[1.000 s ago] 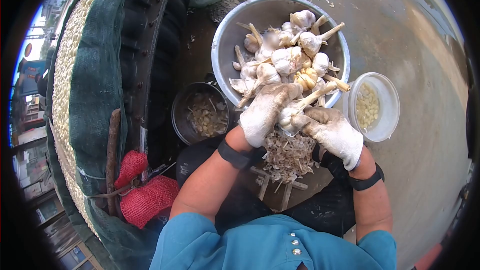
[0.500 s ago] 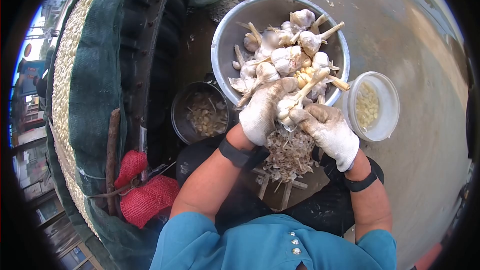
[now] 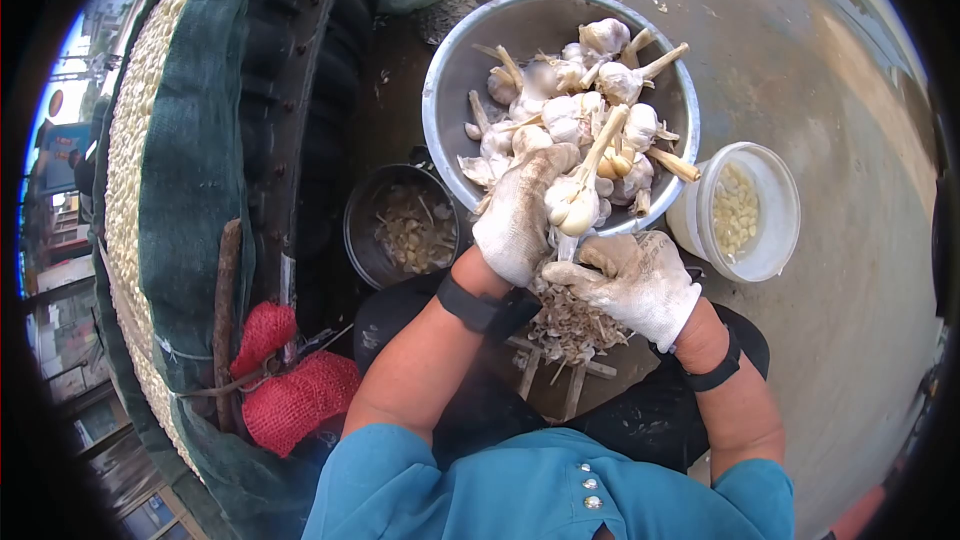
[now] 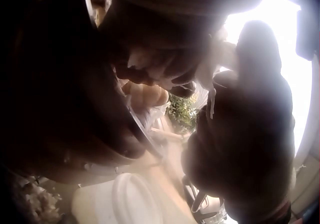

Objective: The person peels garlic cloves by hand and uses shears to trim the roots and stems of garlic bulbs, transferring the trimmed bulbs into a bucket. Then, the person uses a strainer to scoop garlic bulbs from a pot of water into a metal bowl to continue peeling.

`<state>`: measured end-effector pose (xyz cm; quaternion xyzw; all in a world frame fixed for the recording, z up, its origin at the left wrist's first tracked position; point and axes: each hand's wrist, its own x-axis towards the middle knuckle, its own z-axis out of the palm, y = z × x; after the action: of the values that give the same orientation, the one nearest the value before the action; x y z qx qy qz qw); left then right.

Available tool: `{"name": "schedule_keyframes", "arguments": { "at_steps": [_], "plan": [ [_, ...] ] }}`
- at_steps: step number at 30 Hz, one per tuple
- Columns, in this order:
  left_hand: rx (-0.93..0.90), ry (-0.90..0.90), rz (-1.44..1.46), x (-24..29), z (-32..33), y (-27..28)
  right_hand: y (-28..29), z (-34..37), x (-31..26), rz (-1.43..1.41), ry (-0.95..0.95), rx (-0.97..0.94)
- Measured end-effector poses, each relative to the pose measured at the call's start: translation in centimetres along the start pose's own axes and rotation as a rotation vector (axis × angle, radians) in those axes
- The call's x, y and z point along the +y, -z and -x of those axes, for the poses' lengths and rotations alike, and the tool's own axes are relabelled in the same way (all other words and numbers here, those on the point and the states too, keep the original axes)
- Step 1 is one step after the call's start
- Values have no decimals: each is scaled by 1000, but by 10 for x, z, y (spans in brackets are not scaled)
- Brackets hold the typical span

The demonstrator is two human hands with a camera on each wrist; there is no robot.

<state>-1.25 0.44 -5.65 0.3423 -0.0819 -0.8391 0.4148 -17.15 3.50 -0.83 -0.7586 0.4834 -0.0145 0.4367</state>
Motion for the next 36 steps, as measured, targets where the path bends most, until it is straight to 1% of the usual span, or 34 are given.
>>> {"name": "schedule_keyframes", "arguments": {
  "at_steps": [1,3,4,5,6,7,8,10,11,13,14,15,17,18,19,21,22,24,25,27,28,30,31,33,34,36],
  "plan": [
    [36,-36,-81,-1,1,-3,-3,0,1,-1,-5,1],
    [29,-57,-40,-4,-3,2,-15,-2,7,133,67,65],
    [14,-61,-33,-3,-2,1,-27,-4,15,165,150,188],
    [-1,-64,-24,-3,-1,0,-24,-4,13,164,152,190],
    [-1,-99,-43,-2,-1,-3,-17,-3,10,102,120,115],
    [-4,-94,-38,-4,-4,-3,-12,-1,9,41,85,39],
    [0,-129,-103,-5,-7,0,-11,-1,10,43,83,39],
    [21,-210,-245,-2,-8,6,-9,-4,11,7,-38,-8],
    [27,-214,-251,2,-6,5,-4,-4,15,-19,-96,-66],
    [17,-114,-4,6,-3,-2,9,1,11,-176,-119,43],
    [5,-88,10,8,-6,3,-2,0,28,-180,-109,163],
    [3,-86,10,8,-5,1,-3,1,34,-179,-111,164],
    [-66,-118,84,9,-4,-2,-3,1,40,-377,111,372],
    [-64,-151,-54,7,-4,0,-4,0,45,-366,138,374],
    [-66,-148,-55,7,-2,-2,-5,1,46,-366,135,377],
    [-85,-161,-43,7,1,-9,-6,1,45,-784,-18,332],
    [-85,-160,-43,6,0,-7,-3,2,40,-785,-19,332],
    [-67,-95,-87,4,-3,-2,9,4,24,-373,-111,305],
    [-66,-95,-86,4,-3,-3,11,4,24,-373,-111,305],
    [-24,-105,-23,2,-1,-8,13,6,25,-233,-13,283],
    [-24,-105,-23,2,-1,-7,13,6,25,-232,-14,283],
    [-79,-114,-32,0,-2,-1,12,5,21,-305,-101,246],
    [-79,-114,-32,-2,-3,-1,14,5,17,-304,-101,246],
    [-52,-234,-82,-8,-7,0,19,6,10,-454,-223,184],
    [-51,-235,-81,-9,-8,3,17,6,10,-454,-223,183],
    [-135,-227,-192,-8,-7,10,11,5,14,-584,-215,186]
  ]
}}
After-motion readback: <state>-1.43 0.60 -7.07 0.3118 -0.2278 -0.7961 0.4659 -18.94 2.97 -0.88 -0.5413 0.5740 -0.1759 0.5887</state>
